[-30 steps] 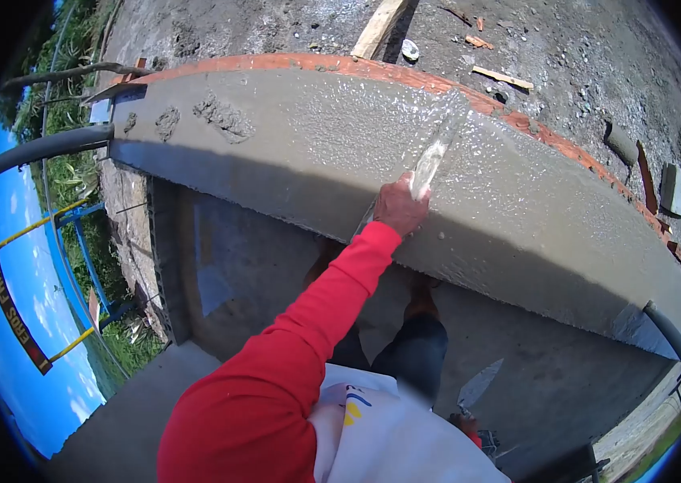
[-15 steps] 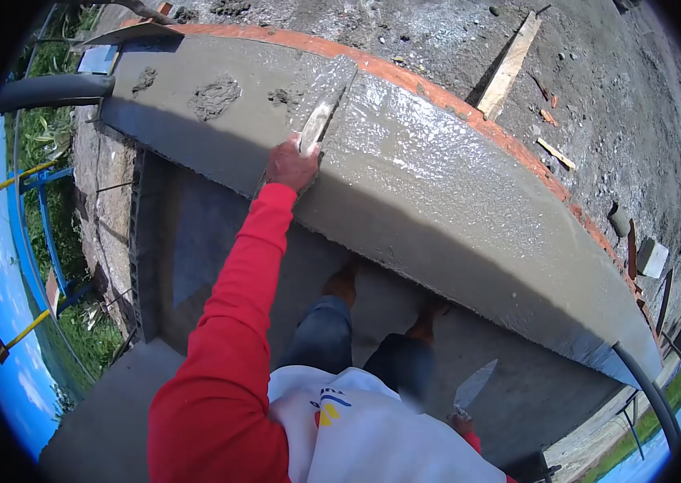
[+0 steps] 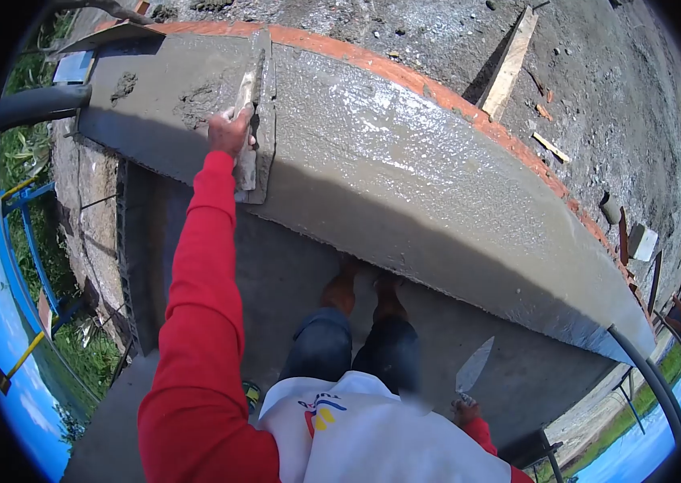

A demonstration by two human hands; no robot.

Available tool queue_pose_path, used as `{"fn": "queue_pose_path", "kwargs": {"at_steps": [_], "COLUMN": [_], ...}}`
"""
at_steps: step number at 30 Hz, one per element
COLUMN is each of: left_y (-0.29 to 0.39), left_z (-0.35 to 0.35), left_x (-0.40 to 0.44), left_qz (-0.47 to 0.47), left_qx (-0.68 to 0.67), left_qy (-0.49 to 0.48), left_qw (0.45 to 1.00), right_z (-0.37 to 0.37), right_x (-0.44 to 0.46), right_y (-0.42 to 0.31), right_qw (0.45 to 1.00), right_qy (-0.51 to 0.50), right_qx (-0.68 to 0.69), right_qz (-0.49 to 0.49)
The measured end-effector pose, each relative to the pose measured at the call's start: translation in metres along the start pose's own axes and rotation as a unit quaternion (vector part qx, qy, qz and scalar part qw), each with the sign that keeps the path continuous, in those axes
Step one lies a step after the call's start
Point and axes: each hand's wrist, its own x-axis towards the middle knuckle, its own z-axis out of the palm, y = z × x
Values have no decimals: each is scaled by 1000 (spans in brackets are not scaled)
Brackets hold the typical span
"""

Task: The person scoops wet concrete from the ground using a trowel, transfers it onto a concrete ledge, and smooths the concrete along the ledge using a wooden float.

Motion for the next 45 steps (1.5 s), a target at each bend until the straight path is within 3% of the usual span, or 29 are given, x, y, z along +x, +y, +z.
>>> {"fn": "queue_pose_path", "kwargs": {"at_steps": [5, 8, 9, 13, 17, 20, 24, 29, 31, 33, 35, 38, 40, 42, 44, 45], "left_y": [0, 5, 9, -3, -39, -6, 0, 11, 8, -7, -13, -6, -18, -34, -31, -31], "left_z": [64, 94, 100, 136, 195, 227, 239, 173, 132, 87, 40, -23, -62, -93, -120, -131], "left_x": [-42, -71, -78, -104, -142, -202, -234, -182, -138, -93, -54, -11, 31, 62, 94, 110], "left_qz": [39, 69, 66, 59, 195, 214, 265, 202, 162, 216, 241, 230, 246, 236, 218, 231], "left_qx": [-3, 3, -12, 77, 176, 246, 297, 311, 315, 346, 382, 402, 400, 388, 361, 344], "left_qy": [-99, -81, -121, -114, -95, -171, -183, -95, -84, 15, 43, 39, 41, 33, 23, 41], "left_qw": [994, 994, 990, 989, 960, 930, 899, 924, 931, 913, 891, 885, 882, 891, 907, 909], "right_z": [7, 12, 10, 0, 0, 0, -17, -33, -28, -17, 5, 36, 62, 83, 130, 141], "right_x": [-1, -14, -9, 16, 18, 17, 25, 47, 46, 32, 15, 8, 0, -24, -53, -56], "right_y": [-21, -52, -44, -7, 1, -6, 0, 12, 6, -5, -25, -16, -9, -10, -47, -51], "right_qw": [994, 986, 988, 995, 996, 985, 984, 995, 985, 972, 964, 988, 971, 975, 990, 978], "right_qy": [-58, -53, -35, -3, -16, 11, -20, -79, -45, -20, -6, -9, -22, 0, 59, 73], "right_qx": [-89, -158, -152, -93, -69, -160, -177, -63, -166, -232, -265, -156, -221, -213, -112, -193], "right_qz": [4, 3, -2, 20, 56, 71, 20, -13, -21, -23, -19, 2, -88, -61, 63, 43]}}
